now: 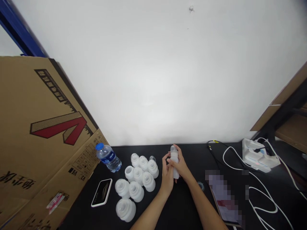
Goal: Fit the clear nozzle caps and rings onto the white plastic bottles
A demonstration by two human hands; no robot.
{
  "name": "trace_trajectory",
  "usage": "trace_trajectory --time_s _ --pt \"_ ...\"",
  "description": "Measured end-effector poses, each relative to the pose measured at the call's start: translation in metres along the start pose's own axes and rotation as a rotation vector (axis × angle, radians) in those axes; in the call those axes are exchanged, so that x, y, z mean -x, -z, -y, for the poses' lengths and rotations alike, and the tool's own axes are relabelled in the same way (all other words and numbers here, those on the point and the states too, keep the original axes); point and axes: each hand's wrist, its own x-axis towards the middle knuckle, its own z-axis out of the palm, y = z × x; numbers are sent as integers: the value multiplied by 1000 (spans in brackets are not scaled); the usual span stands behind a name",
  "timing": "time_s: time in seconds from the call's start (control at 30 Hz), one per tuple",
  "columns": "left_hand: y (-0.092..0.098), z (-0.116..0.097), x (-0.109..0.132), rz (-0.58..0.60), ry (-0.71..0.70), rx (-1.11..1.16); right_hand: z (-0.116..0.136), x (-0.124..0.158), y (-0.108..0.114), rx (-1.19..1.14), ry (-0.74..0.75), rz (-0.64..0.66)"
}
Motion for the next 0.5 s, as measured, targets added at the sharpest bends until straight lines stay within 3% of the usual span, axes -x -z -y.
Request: trace_trajectory --time_s 0.5 --pt "0 3 2 3 22 -29 0 -3 1 158 60 -109"
